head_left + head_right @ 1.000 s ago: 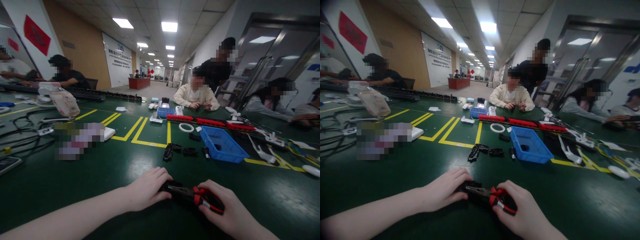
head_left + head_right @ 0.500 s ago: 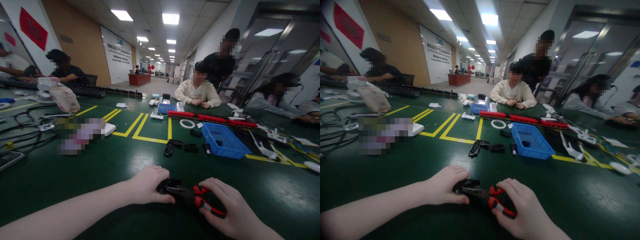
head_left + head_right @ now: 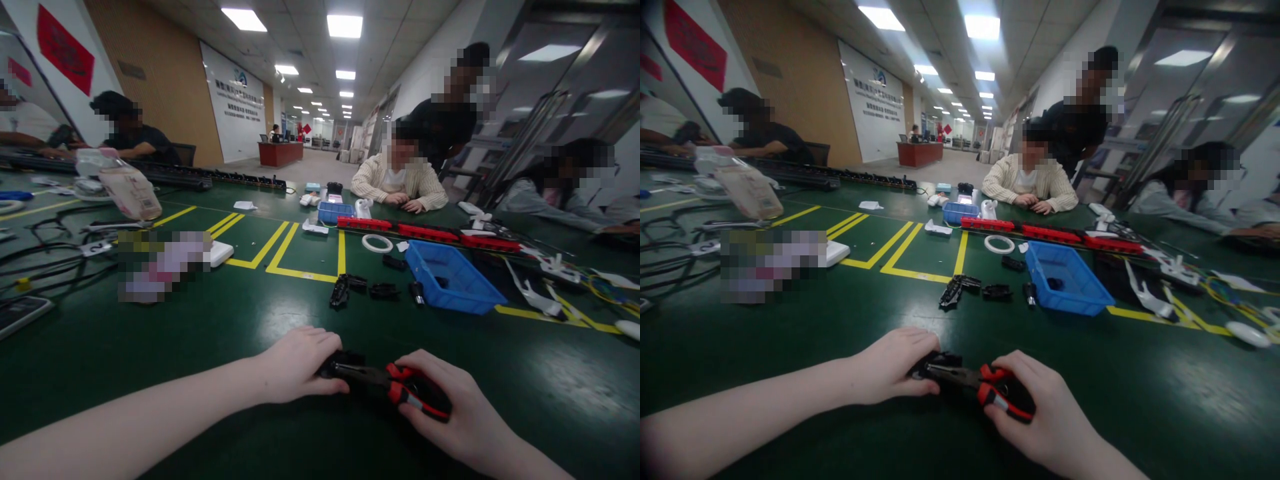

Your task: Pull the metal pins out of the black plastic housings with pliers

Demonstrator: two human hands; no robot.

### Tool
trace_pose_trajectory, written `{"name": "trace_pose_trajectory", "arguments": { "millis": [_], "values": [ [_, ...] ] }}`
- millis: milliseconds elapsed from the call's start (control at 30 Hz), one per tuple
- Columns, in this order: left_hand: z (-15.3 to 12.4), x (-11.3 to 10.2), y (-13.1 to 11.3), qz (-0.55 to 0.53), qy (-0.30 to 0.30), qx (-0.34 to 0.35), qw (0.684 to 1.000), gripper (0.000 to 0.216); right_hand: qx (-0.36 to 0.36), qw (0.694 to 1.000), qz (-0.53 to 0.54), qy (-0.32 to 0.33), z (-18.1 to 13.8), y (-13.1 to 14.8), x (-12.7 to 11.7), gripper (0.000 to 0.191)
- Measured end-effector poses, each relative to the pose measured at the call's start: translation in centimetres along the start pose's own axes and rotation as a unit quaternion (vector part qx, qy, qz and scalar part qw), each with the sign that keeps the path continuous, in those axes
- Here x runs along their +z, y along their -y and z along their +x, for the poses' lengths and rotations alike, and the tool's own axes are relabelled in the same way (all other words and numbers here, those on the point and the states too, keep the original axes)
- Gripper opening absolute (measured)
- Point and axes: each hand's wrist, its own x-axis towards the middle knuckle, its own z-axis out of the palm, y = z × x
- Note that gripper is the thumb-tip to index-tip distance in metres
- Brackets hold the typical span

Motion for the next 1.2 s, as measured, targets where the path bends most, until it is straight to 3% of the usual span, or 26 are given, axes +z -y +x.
{"name": "trace_pose_trajectory", "arguments": {
  "millis": [133, 233, 533, 667, 1033, 1200],
  "values": [
    [-0.1, 0.2, 0.1, 0.007, -0.003, -0.007, 1.0, 0.033, 0.035, 0.999, 0.024, 0.02, 0.2, 0.5, -0.1, 0.023],
    [-0.1, 0.2, 0.1, 0.02, -0.002, 0.006, 1.0, 0.034, 0.038, 0.999, 0.027, -0.001, 0.0, 0.7, 0.2, 0.023],
    [0.0, 0.3, 0.2, 0.067, -0.002, 0.04, 0.997, 0.037, -0.096, 0.989, -0.094, -0.064, -0.8, -1.0, 0.3, 0.037],
    [-0.1, 0.3, 0.2, 0.043, -0.004, 0.03, 0.999, 0.037, -0.11, 0.986, -0.103, -0.076, -0.9, -1.2, 0.3, 0.038],
    [-0.2, 0.1, -0.2, 0.014, -0.009, -0.003, 1.0, 0.032, 0.024, 0.999, 0.011, -0.02, -0.2, 0.7, 0.1, 0.023],
    [-0.2, 0.1, -0.1, 0.009, -0.01, 0.003, 1.0, 0.032, 0.046, 0.998, 0.034, -0.011, -0.2, 1.2, 0.1, 0.022]
  ]
}}
